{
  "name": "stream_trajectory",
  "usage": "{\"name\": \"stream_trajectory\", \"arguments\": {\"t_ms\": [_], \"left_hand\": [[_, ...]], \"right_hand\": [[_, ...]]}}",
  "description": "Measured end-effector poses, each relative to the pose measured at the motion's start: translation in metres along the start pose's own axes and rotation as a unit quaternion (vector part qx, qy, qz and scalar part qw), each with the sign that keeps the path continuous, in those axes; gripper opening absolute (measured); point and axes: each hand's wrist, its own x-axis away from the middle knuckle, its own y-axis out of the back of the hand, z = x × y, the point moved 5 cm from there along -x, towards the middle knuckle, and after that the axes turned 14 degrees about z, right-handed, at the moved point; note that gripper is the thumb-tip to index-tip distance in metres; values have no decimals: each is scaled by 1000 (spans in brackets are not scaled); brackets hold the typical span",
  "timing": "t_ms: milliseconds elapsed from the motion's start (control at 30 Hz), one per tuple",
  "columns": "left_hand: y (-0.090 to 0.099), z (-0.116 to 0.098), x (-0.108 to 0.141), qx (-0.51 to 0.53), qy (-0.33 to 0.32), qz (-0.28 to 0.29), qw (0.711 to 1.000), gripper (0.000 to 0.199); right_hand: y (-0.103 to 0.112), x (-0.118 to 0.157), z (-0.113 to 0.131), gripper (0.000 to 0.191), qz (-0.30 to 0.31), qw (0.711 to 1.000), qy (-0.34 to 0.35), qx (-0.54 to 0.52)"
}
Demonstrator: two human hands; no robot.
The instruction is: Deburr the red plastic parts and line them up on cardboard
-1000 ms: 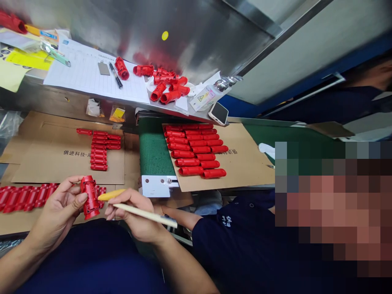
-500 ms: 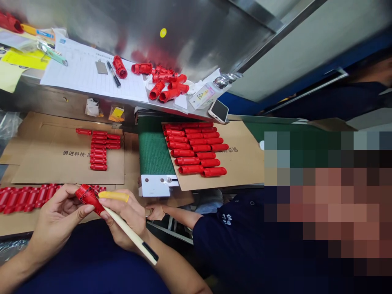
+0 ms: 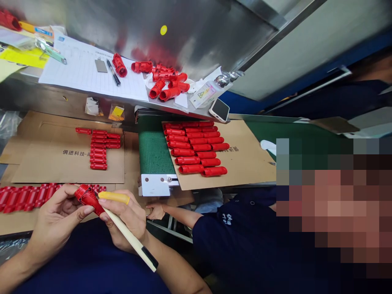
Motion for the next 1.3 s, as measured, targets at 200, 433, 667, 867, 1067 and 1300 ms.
{"name": "stream_trajectory", "arguments": {"t_ms": [200, 433, 667, 867, 1067, 1300], "left_hand": [[-2, -1, 0, -5, 2, 1, 1000, 18], [-3, -3, 3, -6, -5, -22, 1000, 20], [-1, 3, 0, 15, 7, 0, 1000, 22], [-1, 9, -2, 167, 79, 7, 983, 42], [-2, 19, 5, 219, 248, 71, 941, 49], [-2, 17, 4, 202, 170, 95, 960, 81]], "right_hand": [[0, -4, 2, 31, 3, 1000, 19, 14], [-4, 4, 3, 40, 1, 1000, 10, 0], [-3, -1, -2, 32, 66, 998, -3, -19], [9, 4, -30, 23, 3, 927, -178, -332], [12, 7, -52, 38, -1, 856, -351, -380], [-17, 21, -52, 57, 90, 788, -446, -414]]}}
